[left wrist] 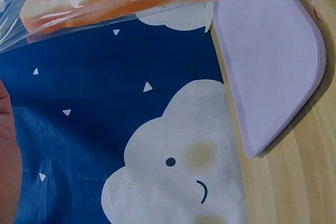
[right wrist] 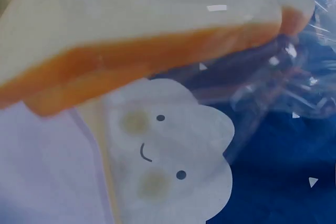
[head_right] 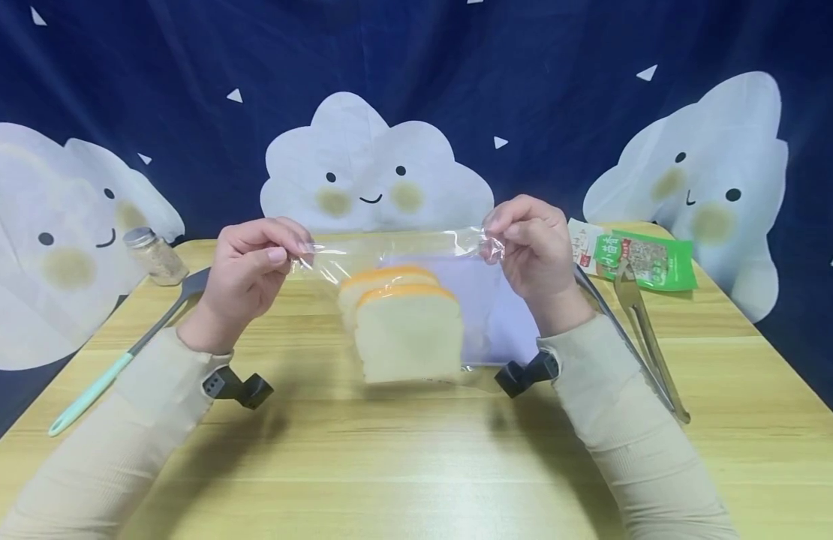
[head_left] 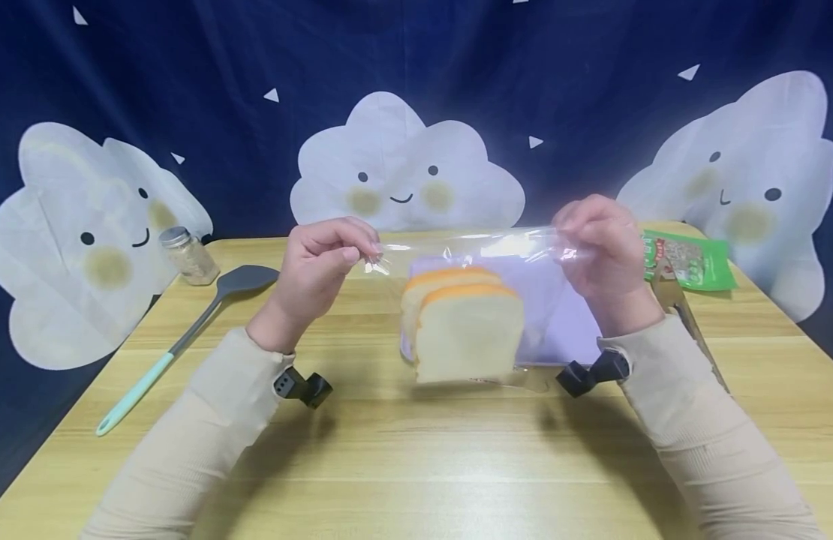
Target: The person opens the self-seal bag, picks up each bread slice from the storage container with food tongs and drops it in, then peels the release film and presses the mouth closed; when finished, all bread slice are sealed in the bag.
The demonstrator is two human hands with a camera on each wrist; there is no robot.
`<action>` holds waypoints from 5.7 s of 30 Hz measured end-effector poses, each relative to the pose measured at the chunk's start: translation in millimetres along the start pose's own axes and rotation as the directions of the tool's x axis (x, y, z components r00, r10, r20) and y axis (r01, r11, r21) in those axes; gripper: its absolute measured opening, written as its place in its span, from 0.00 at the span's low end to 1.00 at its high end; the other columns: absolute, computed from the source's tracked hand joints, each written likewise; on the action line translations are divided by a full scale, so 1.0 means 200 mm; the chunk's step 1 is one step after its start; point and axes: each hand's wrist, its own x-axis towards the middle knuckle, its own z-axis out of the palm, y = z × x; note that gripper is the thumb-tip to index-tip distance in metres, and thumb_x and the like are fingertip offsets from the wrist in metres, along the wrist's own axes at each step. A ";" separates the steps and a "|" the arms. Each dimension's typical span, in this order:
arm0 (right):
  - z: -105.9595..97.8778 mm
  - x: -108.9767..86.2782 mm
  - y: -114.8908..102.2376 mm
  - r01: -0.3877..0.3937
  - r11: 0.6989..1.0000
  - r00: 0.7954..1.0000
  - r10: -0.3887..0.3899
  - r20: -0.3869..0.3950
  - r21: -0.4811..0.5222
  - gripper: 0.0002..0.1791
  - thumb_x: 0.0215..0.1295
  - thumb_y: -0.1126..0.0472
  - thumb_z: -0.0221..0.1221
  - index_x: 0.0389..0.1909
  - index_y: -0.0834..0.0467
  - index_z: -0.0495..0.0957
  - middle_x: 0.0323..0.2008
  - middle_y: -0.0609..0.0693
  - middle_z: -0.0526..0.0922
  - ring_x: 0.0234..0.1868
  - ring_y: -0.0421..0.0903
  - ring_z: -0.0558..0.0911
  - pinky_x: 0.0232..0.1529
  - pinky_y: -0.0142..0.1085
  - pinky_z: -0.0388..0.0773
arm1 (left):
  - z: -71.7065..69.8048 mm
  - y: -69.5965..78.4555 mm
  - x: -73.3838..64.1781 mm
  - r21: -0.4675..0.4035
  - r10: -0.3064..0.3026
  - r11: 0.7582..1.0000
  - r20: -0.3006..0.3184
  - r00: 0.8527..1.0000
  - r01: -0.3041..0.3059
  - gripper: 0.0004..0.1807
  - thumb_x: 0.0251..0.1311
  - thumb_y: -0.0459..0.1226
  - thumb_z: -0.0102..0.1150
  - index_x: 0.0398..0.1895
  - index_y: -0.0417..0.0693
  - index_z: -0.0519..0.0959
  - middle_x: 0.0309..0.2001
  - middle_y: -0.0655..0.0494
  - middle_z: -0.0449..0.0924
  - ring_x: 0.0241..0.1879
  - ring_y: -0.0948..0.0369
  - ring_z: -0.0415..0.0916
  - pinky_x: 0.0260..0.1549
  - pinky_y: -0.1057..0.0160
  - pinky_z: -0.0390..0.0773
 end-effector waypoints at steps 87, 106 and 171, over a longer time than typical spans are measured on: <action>0.18 0.13 0.02 -0.386 -0.119 0.668 0.647 -0.367 -0.915 0.03 0.49 0.61 0.68 0.23 0.55 0.84 0.20 0.45 0.82 0.26 0.42 0.75 0.29 0.33 0.71 | 0.08 0.14 0.15 0.403 -0.231 0.887 -0.035 0.972 0.225 0.05 0.45 0.17 0.51 0.26 0.24 0.77 0.22 0.66 0.78 0.21 0.67 0.70 0.20 0.73 0.69; 0.06 0.03 -0.12 -0.483 -0.147 0.654 0.595 -0.467 -0.863 0.09 0.52 0.56 0.67 0.30 0.57 0.84 0.26 0.43 0.84 0.32 0.39 0.77 0.35 0.31 0.72 | 0.01 0.15 0.09 0.416 -0.231 0.869 -0.135 0.964 0.267 0.13 0.45 0.17 0.54 0.22 0.42 0.81 0.21 0.63 0.78 0.20 0.65 0.69 0.19 0.72 0.69; -0.03 0.05 0.87 -0.822 0.493 0.501 0.387 -0.774 -0.285 0.13 0.61 0.72 0.56 0.47 0.69 0.76 0.38 0.60 0.81 0.28 0.40 0.79 0.37 0.32 0.81 | -0.62 -0.24 -0.22 -0.045 -0.348 0.847 -0.801 0.488 0.529 0.11 0.53 0.21 0.57 0.28 0.45 0.81 0.25 0.58 0.77 0.27 0.66 0.73 0.31 0.75 0.76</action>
